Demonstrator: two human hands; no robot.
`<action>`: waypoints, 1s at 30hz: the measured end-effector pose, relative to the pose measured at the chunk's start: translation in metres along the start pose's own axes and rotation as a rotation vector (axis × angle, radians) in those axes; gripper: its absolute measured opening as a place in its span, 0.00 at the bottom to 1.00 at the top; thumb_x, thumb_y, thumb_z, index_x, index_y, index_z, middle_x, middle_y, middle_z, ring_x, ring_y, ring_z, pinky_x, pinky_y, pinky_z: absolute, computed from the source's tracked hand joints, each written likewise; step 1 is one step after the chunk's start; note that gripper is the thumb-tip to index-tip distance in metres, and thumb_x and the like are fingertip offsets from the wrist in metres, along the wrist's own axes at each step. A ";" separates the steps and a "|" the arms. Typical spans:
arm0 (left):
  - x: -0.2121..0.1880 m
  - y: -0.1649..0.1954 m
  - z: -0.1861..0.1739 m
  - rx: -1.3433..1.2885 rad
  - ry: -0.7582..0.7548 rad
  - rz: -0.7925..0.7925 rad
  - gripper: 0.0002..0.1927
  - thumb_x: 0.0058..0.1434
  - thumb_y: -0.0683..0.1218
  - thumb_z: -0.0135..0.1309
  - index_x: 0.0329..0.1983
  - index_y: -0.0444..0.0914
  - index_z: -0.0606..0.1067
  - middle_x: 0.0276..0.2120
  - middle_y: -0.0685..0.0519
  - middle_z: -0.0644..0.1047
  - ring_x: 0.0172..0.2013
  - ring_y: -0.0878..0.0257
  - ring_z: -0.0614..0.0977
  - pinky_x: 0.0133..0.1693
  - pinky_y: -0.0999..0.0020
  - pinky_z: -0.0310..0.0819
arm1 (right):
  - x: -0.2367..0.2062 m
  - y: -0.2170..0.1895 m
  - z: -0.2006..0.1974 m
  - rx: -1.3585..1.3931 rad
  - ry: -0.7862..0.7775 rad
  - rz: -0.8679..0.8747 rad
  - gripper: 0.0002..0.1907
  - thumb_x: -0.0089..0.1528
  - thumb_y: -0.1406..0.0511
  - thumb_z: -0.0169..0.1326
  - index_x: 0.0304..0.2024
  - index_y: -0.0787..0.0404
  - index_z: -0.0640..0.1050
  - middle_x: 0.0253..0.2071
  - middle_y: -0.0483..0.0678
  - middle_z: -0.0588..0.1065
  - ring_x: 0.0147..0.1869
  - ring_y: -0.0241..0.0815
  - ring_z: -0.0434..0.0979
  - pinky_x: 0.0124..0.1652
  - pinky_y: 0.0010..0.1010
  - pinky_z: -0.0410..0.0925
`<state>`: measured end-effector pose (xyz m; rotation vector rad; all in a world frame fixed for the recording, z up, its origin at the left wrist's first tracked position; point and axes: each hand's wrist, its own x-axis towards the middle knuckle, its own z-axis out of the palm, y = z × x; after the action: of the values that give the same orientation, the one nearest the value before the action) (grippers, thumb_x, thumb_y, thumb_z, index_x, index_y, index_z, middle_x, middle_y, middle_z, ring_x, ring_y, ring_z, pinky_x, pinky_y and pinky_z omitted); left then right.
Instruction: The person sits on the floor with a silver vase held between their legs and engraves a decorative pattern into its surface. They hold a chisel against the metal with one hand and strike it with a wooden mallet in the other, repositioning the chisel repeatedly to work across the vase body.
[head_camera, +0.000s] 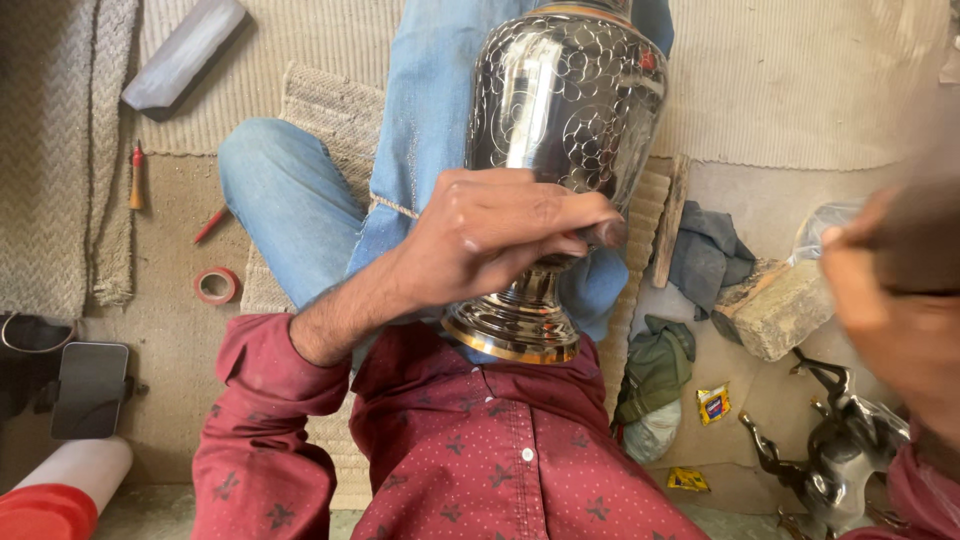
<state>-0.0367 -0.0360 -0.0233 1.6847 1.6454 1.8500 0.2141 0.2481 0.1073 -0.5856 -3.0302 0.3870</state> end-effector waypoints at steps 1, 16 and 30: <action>0.002 -0.002 0.001 0.008 -0.016 0.018 0.18 0.66 0.40 0.65 0.58 0.44 0.76 0.46 0.54 0.83 0.35 0.59 0.83 0.37 0.67 0.77 | 0.011 -0.007 -0.001 -0.142 0.016 -0.251 0.20 0.65 0.76 0.57 0.60 0.68 0.71 0.34 0.52 0.71 0.35 0.47 0.71 0.38 0.35 0.66; 0.018 -0.008 -0.013 -0.119 -0.257 0.112 0.30 0.63 0.34 0.55 0.68 0.47 0.71 0.46 0.61 0.83 0.42 0.64 0.86 0.43 0.69 0.79 | -0.007 -0.044 0.028 0.157 0.217 -0.160 0.11 0.66 0.76 0.62 0.40 0.63 0.72 0.37 0.44 0.71 0.37 0.36 0.72 0.40 0.25 0.68; 0.038 -0.013 -0.014 -0.133 -0.469 0.230 0.31 0.61 0.38 0.58 0.68 0.45 0.72 0.47 0.55 0.84 0.40 0.56 0.83 0.42 0.61 0.78 | -0.035 0.007 0.069 0.159 0.255 -0.350 0.33 0.61 0.72 0.65 0.64 0.61 0.63 0.43 0.50 0.75 0.40 0.44 0.76 0.41 0.31 0.69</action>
<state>-0.0683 -0.0123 -0.0070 2.1111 1.1595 1.4483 0.2437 0.2254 0.0390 -0.0817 -2.7471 0.4858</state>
